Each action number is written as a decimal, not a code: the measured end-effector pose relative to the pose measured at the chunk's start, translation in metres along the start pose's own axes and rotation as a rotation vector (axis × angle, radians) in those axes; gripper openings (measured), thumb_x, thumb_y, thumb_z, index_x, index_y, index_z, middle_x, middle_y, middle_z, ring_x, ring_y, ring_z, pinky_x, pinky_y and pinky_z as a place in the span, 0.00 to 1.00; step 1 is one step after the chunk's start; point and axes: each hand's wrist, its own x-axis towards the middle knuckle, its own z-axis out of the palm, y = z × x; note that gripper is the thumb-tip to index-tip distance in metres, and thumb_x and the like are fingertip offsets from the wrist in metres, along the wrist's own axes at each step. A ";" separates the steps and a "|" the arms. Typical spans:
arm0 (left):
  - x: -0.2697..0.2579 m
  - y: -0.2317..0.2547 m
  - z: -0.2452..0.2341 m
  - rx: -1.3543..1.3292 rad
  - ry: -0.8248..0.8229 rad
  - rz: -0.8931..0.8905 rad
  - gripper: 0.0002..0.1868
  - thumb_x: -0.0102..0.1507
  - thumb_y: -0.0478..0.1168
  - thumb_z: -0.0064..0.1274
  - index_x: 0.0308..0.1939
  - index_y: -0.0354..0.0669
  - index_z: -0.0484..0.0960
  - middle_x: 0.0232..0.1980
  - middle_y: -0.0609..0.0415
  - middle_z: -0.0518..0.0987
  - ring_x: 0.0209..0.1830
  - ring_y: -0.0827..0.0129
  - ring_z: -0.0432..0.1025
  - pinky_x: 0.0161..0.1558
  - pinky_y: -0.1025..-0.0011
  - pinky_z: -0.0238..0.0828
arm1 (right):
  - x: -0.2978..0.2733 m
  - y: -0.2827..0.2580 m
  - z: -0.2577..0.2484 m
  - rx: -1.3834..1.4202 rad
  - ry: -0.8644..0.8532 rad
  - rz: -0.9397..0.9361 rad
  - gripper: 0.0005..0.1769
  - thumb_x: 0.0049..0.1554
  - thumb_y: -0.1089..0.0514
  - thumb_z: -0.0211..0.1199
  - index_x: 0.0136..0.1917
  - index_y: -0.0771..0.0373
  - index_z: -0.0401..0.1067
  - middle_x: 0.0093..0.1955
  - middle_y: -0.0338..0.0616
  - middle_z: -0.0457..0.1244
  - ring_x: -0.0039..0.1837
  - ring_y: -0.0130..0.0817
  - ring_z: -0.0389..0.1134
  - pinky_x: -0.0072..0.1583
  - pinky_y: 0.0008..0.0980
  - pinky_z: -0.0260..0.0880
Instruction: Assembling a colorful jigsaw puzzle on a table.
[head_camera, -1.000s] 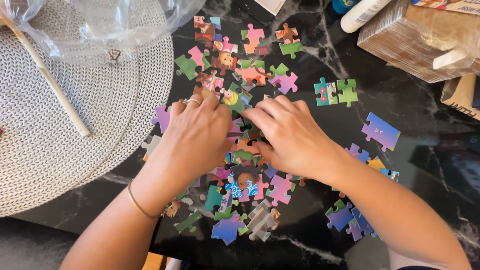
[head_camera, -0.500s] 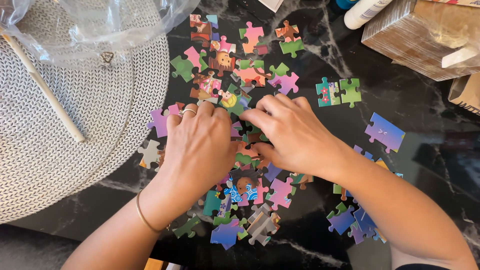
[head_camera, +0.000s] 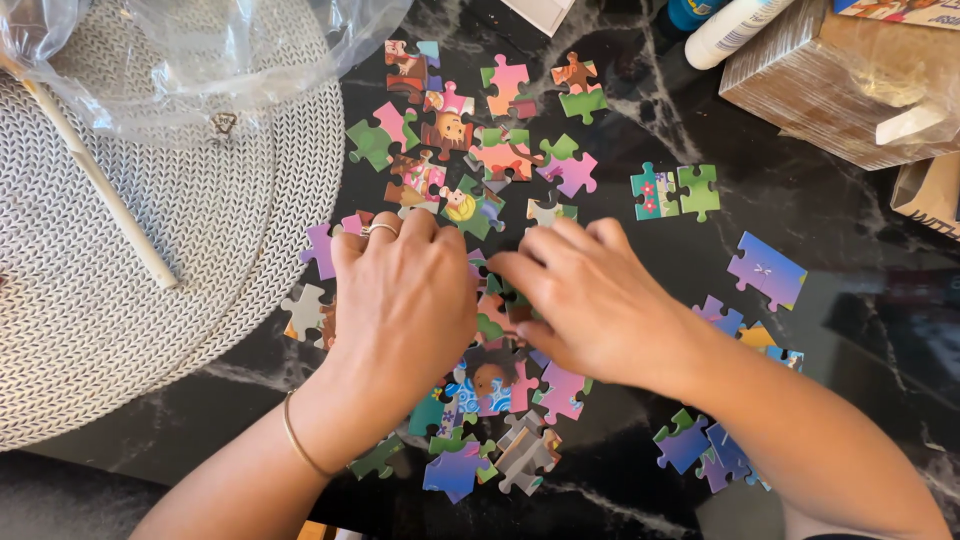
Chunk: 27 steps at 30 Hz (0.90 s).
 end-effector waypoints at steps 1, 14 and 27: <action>0.000 0.001 -0.001 0.000 -0.002 0.000 0.08 0.53 0.42 0.60 0.29 0.41 0.82 0.39 0.50 0.78 0.44 0.53 0.74 0.44 0.50 0.63 | -0.001 -0.003 -0.001 0.001 -0.001 0.001 0.31 0.42 0.52 0.75 0.58 0.59 0.72 0.49 0.43 0.63 0.59 0.47 0.64 0.51 0.48 0.56; -0.005 0.004 -0.001 0.048 -0.017 0.053 0.05 0.50 0.39 0.61 0.28 0.45 0.83 0.36 0.53 0.77 0.41 0.55 0.73 0.41 0.54 0.60 | -0.015 -0.003 -0.016 0.167 -0.184 0.058 0.16 0.47 0.62 0.68 0.51 0.57 0.77 0.40 0.41 0.66 0.49 0.41 0.68 0.51 0.43 0.59; -0.007 0.009 -0.005 0.136 -0.069 0.068 0.04 0.51 0.39 0.59 0.27 0.44 0.82 0.37 0.53 0.76 0.43 0.56 0.73 0.43 0.53 0.60 | 0.002 0.003 0.010 0.235 -0.124 0.111 0.19 0.46 0.58 0.71 0.50 0.64 0.72 0.44 0.47 0.69 0.53 0.50 0.70 0.46 0.51 0.64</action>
